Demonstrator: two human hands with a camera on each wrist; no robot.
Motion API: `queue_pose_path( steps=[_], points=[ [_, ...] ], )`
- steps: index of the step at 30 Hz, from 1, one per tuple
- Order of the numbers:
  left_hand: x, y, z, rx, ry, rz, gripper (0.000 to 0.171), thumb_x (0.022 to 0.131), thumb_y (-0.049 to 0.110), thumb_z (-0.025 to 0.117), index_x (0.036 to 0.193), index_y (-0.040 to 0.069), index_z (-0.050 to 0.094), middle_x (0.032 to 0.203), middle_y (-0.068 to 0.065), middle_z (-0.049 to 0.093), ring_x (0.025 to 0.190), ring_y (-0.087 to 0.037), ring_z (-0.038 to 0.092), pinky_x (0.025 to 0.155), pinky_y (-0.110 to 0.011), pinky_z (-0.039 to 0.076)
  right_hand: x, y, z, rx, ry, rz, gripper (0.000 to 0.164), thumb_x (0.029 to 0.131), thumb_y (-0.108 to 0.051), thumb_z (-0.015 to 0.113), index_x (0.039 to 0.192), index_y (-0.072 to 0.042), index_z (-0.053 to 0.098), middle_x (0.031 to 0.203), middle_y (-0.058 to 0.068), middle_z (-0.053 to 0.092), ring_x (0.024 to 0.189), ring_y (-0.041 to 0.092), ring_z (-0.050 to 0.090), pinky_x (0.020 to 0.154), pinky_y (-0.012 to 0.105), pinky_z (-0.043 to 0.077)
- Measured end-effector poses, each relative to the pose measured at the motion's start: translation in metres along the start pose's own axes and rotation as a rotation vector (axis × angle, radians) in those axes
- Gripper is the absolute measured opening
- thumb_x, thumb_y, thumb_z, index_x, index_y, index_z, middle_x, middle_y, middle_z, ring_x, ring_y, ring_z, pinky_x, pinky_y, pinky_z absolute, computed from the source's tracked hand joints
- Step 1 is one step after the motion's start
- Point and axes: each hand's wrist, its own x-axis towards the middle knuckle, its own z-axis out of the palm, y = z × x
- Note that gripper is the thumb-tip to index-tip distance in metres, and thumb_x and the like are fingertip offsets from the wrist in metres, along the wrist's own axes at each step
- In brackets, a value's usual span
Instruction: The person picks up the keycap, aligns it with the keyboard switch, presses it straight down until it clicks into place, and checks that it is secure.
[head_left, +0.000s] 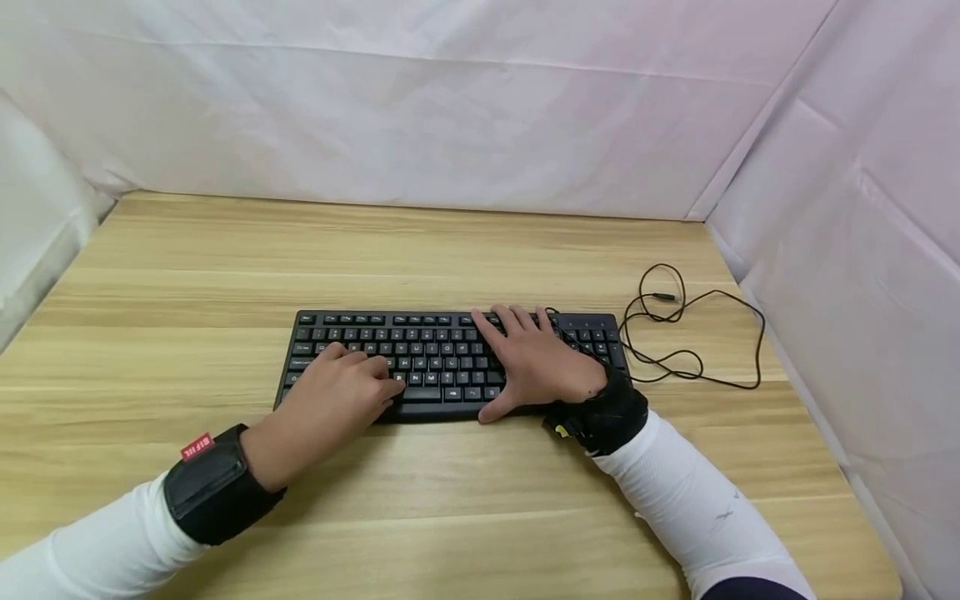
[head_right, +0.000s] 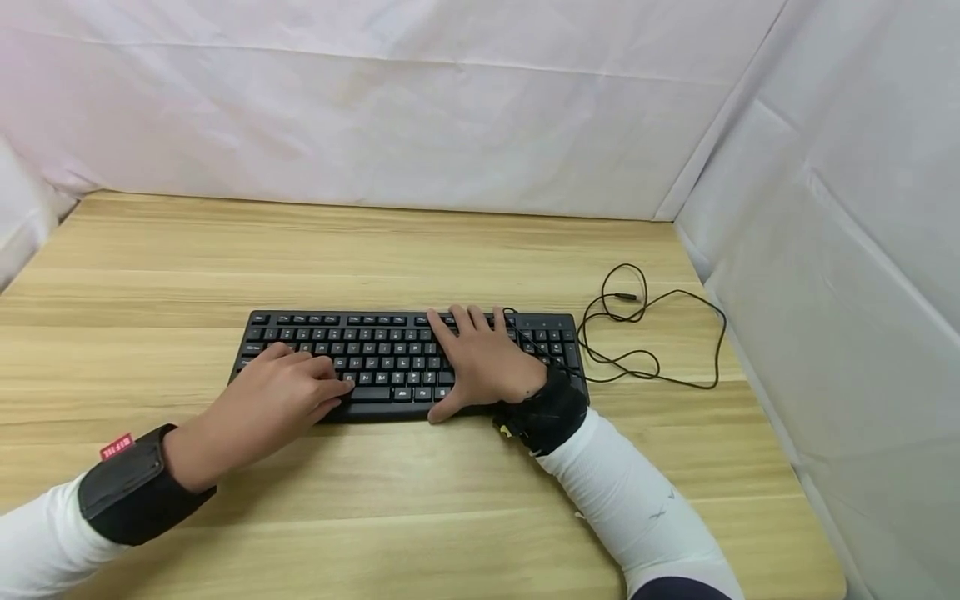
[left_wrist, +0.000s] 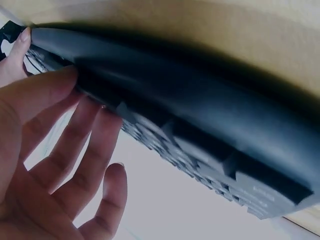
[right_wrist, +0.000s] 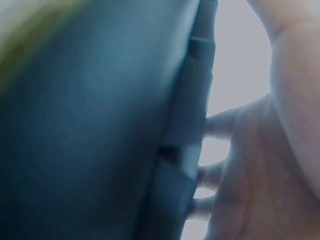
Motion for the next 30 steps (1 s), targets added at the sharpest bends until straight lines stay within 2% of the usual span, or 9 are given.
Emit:
queue_pose_path(
  steps=[4,7,11,14,16,21,26,30],
  points=[
    [0.0,0.002,0.0,0.021,-0.018,0.005,0.017,0.07,0.002,0.077,0.081,0.016,0.076,0.068,-0.003,0.061,0.056,-0.019,0.053,0.047,-0.034,0.038,0.0,0.0,0.001,0.003,0.005,-0.005,0.131,0.057,-0.08,0.063,0.152,-0.013,0.004,0.152,0.02,0.017,0.135,0.036,0.014,0.106,0.066,0.013],
    [-0.001,0.004,-0.001,0.027,-0.049,0.006,0.022,0.068,0.0,0.077,0.086,0.013,0.076,0.073,-0.006,0.064,0.061,-0.021,0.057,0.048,-0.035,0.044,0.0,0.0,0.001,0.006,0.009,-0.019,0.129,0.058,-0.079,0.063,0.152,-0.012,0.004,0.152,0.021,0.017,0.135,0.037,0.014,0.106,0.066,0.013],
    [-0.003,0.008,-0.001,0.102,-0.107,0.05,0.025,0.072,0.0,0.073,0.096,0.005,0.073,0.084,-0.01,0.067,0.074,-0.027,0.06,0.064,-0.041,0.052,0.0,0.0,0.0,0.006,0.015,-0.023,0.129,0.059,-0.079,0.063,0.152,-0.012,0.005,0.152,0.021,0.018,0.135,0.037,0.015,0.107,0.066,0.013],
    [-0.006,0.015,0.001,0.168,-0.127,0.078,0.026,0.077,0.001,0.068,0.102,-0.002,0.069,0.089,-0.014,0.066,0.078,-0.031,0.06,0.073,-0.046,0.051,0.0,0.001,0.0,0.012,0.02,-0.016,0.129,0.059,-0.079,0.063,0.152,-0.012,0.005,0.152,0.022,0.018,0.135,0.037,0.015,0.106,0.066,0.013],
    [-0.008,0.019,0.002,0.177,-0.131,0.074,0.028,0.079,0.002,0.065,0.106,-0.006,0.066,0.091,-0.017,0.066,0.079,-0.032,0.059,0.075,-0.048,0.05,0.0,0.001,0.0,0.022,0.019,-0.01,0.129,0.058,-0.079,0.063,0.152,-0.012,0.005,0.152,0.021,0.017,0.136,0.037,0.014,0.106,0.066,0.013],
    [-0.01,0.027,0.006,0.164,-0.147,0.024,0.036,0.082,0.007,0.062,0.114,-0.008,0.062,0.098,-0.019,0.065,0.088,-0.033,0.056,0.078,-0.048,0.048,0.0,0.003,0.0,0.04,0.011,0.013,0.13,0.057,-0.079,0.064,0.152,-0.014,0.004,0.153,0.021,0.015,0.136,0.036,0.013,0.107,0.066,0.011],
    [-0.005,0.025,0.005,0.1,-0.127,-0.075,0.041,0.086,0.032,0.061,0.112,0.001,0.067,0.097,-0.013,0.066,0.09,-0.031,0.057,0.08,-0.049,0.044,0.0,0.006,0.002,0.038,0.029,0.014,0.13,0.057,-0.08,0.063,0.152,-0.014,0.005,0.153,0.021,0.016,0.136,0.036,0.013,0.107,0.066,0.012],
    [0.002,0.015,0.0,0.015,-0.061,-0.146,0.054,0.084,0.052,0.058,0.119,0.011,0.065,0.106,-0.012,0.067,0.1,-0.032,0.056,0.086,-0.054,0.041,-0.002,0.007,0.006,0.111,0.044,-0.004,0.122,0.064,-0.08,0.056,0.152,-0.015,0.003,0.156,0.019,0.007,0.139,0.034,0.002,0.108,0.064,0.01]
  ],
)
